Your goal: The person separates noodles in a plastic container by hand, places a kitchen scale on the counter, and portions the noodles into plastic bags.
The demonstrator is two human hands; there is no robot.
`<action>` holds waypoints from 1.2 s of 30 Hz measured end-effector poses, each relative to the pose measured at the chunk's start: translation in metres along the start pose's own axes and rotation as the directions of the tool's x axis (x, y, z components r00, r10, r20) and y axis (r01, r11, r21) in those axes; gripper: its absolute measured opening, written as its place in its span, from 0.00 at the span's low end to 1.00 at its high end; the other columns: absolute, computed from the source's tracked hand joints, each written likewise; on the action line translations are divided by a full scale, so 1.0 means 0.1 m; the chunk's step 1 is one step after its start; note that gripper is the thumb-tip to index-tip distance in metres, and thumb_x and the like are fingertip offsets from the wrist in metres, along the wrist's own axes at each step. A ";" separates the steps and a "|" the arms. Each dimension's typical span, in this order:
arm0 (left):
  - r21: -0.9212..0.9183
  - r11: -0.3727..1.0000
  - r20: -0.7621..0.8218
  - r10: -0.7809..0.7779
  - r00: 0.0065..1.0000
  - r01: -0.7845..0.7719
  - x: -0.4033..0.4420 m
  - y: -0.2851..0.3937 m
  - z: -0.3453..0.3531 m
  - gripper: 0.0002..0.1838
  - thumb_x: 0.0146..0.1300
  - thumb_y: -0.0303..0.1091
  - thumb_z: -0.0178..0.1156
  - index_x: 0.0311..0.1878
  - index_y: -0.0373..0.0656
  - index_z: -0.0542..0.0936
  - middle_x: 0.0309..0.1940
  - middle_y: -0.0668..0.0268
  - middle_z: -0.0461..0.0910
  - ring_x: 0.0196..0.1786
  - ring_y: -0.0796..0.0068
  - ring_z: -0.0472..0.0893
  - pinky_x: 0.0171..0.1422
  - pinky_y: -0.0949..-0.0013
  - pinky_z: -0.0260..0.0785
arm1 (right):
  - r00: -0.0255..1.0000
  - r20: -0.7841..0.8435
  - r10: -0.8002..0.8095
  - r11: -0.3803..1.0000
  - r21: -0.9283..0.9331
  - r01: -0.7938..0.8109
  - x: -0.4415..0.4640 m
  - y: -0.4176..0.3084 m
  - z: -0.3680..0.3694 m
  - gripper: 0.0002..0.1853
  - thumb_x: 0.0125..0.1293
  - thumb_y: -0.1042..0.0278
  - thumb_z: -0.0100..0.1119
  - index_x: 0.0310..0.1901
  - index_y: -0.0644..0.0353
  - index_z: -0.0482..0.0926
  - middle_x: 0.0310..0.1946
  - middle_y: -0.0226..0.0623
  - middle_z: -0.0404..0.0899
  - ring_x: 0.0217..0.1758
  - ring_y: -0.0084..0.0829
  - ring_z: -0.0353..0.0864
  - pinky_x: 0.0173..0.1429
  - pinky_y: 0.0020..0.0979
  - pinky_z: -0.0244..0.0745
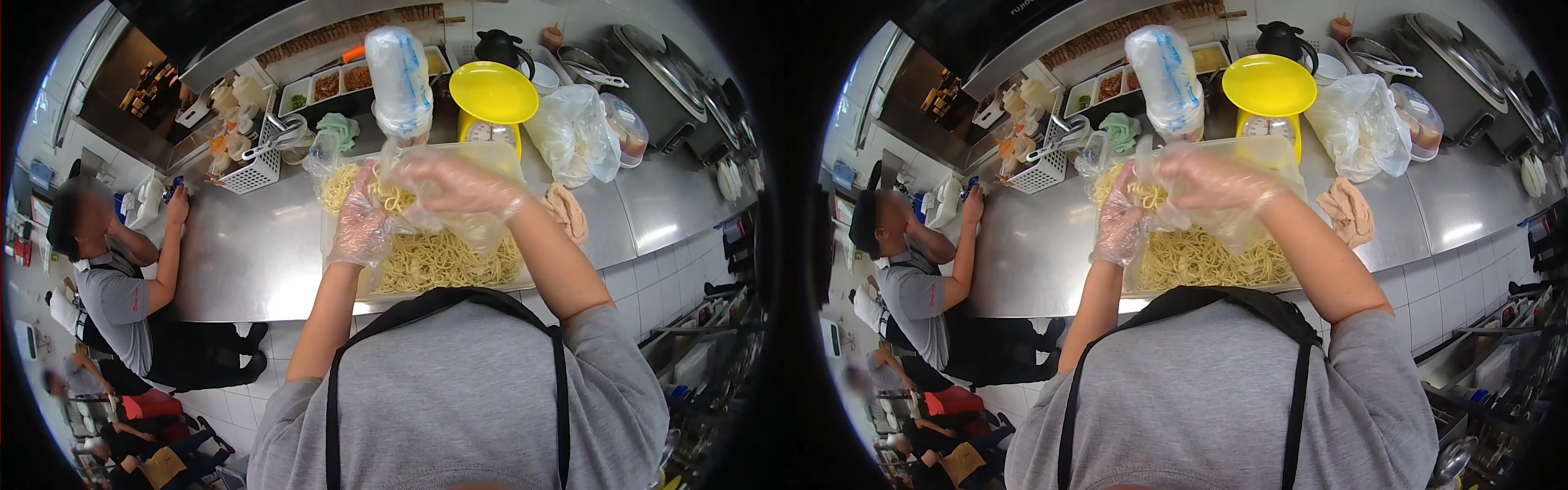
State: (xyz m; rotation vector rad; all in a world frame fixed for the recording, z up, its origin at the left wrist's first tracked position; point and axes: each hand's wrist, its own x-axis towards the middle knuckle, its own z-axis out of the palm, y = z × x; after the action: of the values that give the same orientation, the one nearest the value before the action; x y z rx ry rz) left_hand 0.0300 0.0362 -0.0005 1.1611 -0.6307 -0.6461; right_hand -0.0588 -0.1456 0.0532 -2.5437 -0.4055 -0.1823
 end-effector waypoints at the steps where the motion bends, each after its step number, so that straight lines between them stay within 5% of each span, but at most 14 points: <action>1: -0.008 1.000 -0.028 0.005 1.000 -0.005 -0.02 0.09 0.01 0.40 0.51 0.12 0.47 0.70 0.43 0.55 0.66 0.62 0.61 0.62 0.70 0.69 0.62 0.70 0.66 | 0.976 -0.189 -0.111 0.987 0.097 0.131 -0.03 -0.01 -0.05 0.35 0.51 0.62 0.67 0.62 0.56 0.65 0.53 0.43 0.71 0.58 0.41 0.69 0.65 0.38 0.62; 5: -0.034 0.999 -0.048 -0.006 0.999 0.004 -0.09 0.21 0.13 0.41 0.46 0.14 0.45 0.69 0.39 0.56 0.68 0.62 0.58 0.68 0.68 0.61 0.67 0.69 0.59 | 0.954 -0.296 -0.053 0.997 0.044 0.069 -0.01 0.14 0.33 0.43 0.49 0.61 0.69 0.67 0.54 0.58 0.56 0.45 0.67 0.61 0.44 0.66 0.67 0.39 0.58; 8: -0.120 0.993 -0.107 0.004 0.994 -0.017 -0.08 0.13 0.17 0.41 0.46 0.14 0.44 0.69 0.39 0.56 0.69 0.61 0.57 0.69 0.68 0.60 0.68 0.70 0.58 | 0.934 -0.356 -0.027 0.980 0.175 0.095 -0.02 0.23 0.73 0.42 0.50 0.64 0.66 0.66 0.55 0.55 0.60 0.51 0.61 0.63 0.48 0.64 0.64 0.42 0.61; 10: -0.162 0.987 -0.189 -0.043 0.981 0.012 -0.06 0.03 0.06 0.41 0.48 0.10 0.43 0.70 0.43 0.56 0.66 0.62 0.62 0.60 0.70 0.71 0.58 0.73 0.68 | 0.946 -0.214 0.245 0.960 0.189 -0.206 -0.08 0.34 0.83 0.36 0.51 0.66 0.64 0.62 0.57 0.62 0.55 0.51 0.68 0.56 0.49 0.70 0.60 0.40 0.65; 11: -0.159 0.987 -0.191 -0.044 0.981 0.013 -0.07 0.04 0.05 0.41 0.48 0.10 0.43 0.70 0.43 0.56 0.66 0.62 0.62 0.60 0.70 0.71 0.58 0.73 0.68 | 0.946 -0.214 0.244 0.960 0.193 -0.204 -0.10 0.32 0.75 0.36 0.51 0.66 0.64 0.62 0.57 0.62 0.55 0.51 0.68 0.56 0.49 0.70 0.60 0.40 0.65; 13: -0.138 0.990 -0.206 -0.041 0.978 0.012 -0.09 0.07 0.08 0.40 0.48 0.10 0.43 0.69 0.43 0.57 0.66 0.62 0.61 0.61 0.70 0.70 0.58 0.74 0.67 | 0.878 -0.007 0.479 0.877 -0.027 -0.479 -0.14 0.28 0.49 0.24 0.52 0.67 0.60 0.53 0.59 0.71 0.45 0.53 0.75 0.48 0.50 0.75 0.54 0.41 0.69; 17: -0.047 0.998 -0.229 -0.049 0.972 0.039 -0.06 0.19 0.15 0.39 0.48 0.10 0.42 0.69 0.43 0.58 0.67 0.63 0.60 0.62 0.71 0.68 0.59 0.73 0.66 | 0.876 0.081 0.475 0.879 -0.082 -0.469 -0.25 0.48 0.24 0.14 0.56 0.67 0.56 0.44 0.59 0.75 0.38 0.51 0.78 0.42 0.49 0.77 0.50 0.41 0.71; 19: -0.083 0.995 -0.206 -0.066 0.976 0.049 -0.04 0.21 0.18 0.38 0.48 0.11 0.43 0.68 0.43 0.60 0.67 0.63 0.60 0.64 0.71 0.67 0.59 0.73 0.65 | 0.934 0.124 0.336 0.936 -0.151 -0.317 -0.26 0.36 -0.04 0.09 0.58 0.68 0.53 0.40 0.60 0.76 0.39 0.49 0.77 0.42 0.47 0.77 0.49 0.41 0.71; 25: -0.187 0.962 -0.033 0.197 0.980 -0.200 0.10 0.49 0.34 0.38 0.46 0.13 0.45 0.67 0.41 0.61 0.66 0.62 0.61 0.64 0.69 0.66 0.62 0.70 0.65 | 0.982 -0.018 0.190 0.972 -0.137 -0.190 -0.08 -0.07 -0.86 0.11 0.58 0.68 0.53 0.41 0.63 0.75 0.37 0.50 0.76 0.42 0.47 0.77 0.48 0.41 0.72; 27: -0.133 0.972 -0.036 0.189 0.981 -0.192 0.08 0.75 0.47 0.38 0.45 0.14 0.45 0.66 0.40 0.61 0.65 0.62 0.61 0.65 0.69 0.66 0.64 0.70 0.65 | 0.984 0.060 0.165 0.932 -0.336 -0.136 0.00 -0.29 -1.11 0.11 0.56 0.70 0.53 0.40 0.65 0.75 0.37 0.51 0.77 0.42 0.46 0.78 0.48 0.38 0.73; 31: -0.134 0.970 -0.023 0.201 0.979 -0.202 0.08 0.87 0.57 0.38 0.46 0.13 0.46 0.66 0.39 0.61 0.65 0.60 0.60 0.67 0.68 0.63 0.69 0.67 0.61 | 0.985 0.003 0.170 0.924 -0.348 -0.158 0.10 -0.58 -1.40 0.11 0.54 0.71 0.52 0.39 0.66 0.76 0.35 0.50 0.78 0.40 0.45 0.79 0.46 0.37 0.73; 33: -0.136 0.971 -0.034 0.195 0.980 -0.198 0.04 0.93 0.64 0.38 0.46 0.12 0.47 0.67 0.39 0.60 0.66 0.60 0.60 0.68 0.67 0.62 0.70 0.66 0.59 | 0.999 -0.053 0.007 0.912 -0.410 -0.028 0.16 -0.66 -1.49 0.11 0.53 0.71 0.54 0.38 0.65 0.76 0.34 0.49 0.79 0.37 0.44 0.79 0.44 0.37 0.74; 36: -0.111 0.975 0.014 0.197 0.980 -0.194 -0.01 0.98 0.69 0.38 0.46 0.11 0.47 0.67 0.39 0.60 0.66 0.59 0.59 0.69 0.67 0.61 0.71 0.64 0.59 | 1.000 0.014 -0.001 0.870 -0.493 0.008 0.29 -0.97 -1.76 0.12 0.53 0.73 0.55 0.40 0.64 0.78 0.34 0.47 0.80 0.37 0.42 0.80 0.44 0.35 0.75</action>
State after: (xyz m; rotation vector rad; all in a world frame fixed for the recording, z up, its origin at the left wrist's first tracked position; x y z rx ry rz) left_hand -0.0087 0.0199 0.1122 0.9767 -0.7129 -0.5214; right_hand -0.0709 -0.1564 0.2557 -3.0509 -0.4101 -0.3037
